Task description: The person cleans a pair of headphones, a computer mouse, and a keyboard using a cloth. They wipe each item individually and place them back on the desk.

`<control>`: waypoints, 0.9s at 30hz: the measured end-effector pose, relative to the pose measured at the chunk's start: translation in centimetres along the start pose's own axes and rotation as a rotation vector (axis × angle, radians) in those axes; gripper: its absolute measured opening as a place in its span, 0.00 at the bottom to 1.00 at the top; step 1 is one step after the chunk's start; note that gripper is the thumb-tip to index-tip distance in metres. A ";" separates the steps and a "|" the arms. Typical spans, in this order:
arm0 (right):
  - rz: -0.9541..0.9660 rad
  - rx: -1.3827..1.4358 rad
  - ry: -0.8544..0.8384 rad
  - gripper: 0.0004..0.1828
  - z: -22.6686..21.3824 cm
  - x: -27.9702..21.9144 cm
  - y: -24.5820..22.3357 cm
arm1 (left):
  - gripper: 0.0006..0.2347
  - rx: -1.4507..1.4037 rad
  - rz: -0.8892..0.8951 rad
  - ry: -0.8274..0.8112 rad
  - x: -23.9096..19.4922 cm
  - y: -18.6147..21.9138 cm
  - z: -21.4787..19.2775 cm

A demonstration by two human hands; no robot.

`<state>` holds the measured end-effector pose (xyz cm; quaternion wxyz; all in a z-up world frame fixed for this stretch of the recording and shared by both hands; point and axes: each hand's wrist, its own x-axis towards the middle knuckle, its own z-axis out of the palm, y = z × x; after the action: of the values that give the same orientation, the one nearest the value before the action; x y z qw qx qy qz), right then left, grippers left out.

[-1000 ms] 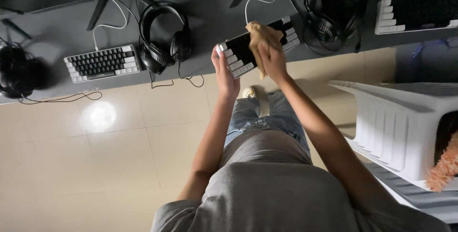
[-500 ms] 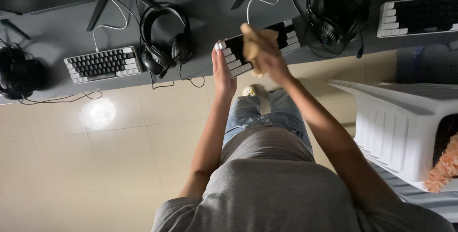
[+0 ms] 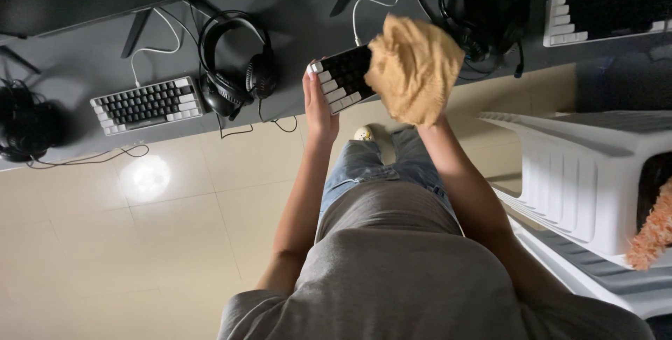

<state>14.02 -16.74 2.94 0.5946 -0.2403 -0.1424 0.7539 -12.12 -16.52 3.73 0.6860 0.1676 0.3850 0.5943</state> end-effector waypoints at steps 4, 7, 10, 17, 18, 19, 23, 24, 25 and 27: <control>-0.027 0.059 -0.057 0.33 1.9 -0.4 -0.9 | 0.16 -0.010 -0.001 -0.011 -0.1 -0.2 -0.2; -0.039 0.100 -0.102 0.33 3.0 -0.6 -1.2 | 0.16 -0.025 -0.003 -0.009 -0.1 -0.6 -0.5; -0.057 0.138 -0.148 0.33 3.6 -0.8 -1.6 | 0.16 -0.039 -0.022 0.000 -0.3 -0.9 -0.5; -0.073 0.192 -0.190 0.36 2.4 -1.6 -0.6 | 0.17 -0.051 -0.029 0.031 -0.7 -1.8 -1.5; -0.069 0.184 -0.151 0.38 2.7 -1.9 -0.5 | 0.17 -0.051 -0.030 0.036 -0.7 -1.8 -1.4; -0.069 0.185 -0.151 0.38 2.8 -2.3 -0.6 | 0.17 -0.050 -0.030 0.036 -0.8 -1.8 -1.5; -0.065 0.274 0.052 0.49 3.0 -4.1 -0.8 | 0.17 -0.042 -0.036 0.053 -1.5 -1.5 -1.1; -0.064 0.288 0.040 0.50 3.1 -4.5 -0.8 | 0.17 -0.035 -0.037 0.051 -1.8 -1.3 -0.8; -0.066 0.287 0.039 0.50 1.8 -4.6 -0.8 | 0.17 -0.036 -0.036 0.050 -1.6 -1.4 -1.0; 0.001 0.039 0.052 0.43 -0.9 -5.0 -0.6 | 0.17 -0.033 -0.045 0.056 -1.5 -1.8 -1.3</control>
<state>15.85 -21.43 3.42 0.6024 -0.2481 -0.1120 0.7503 -11.84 -18.66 2.12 0.6906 0.1309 0.3980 0.5895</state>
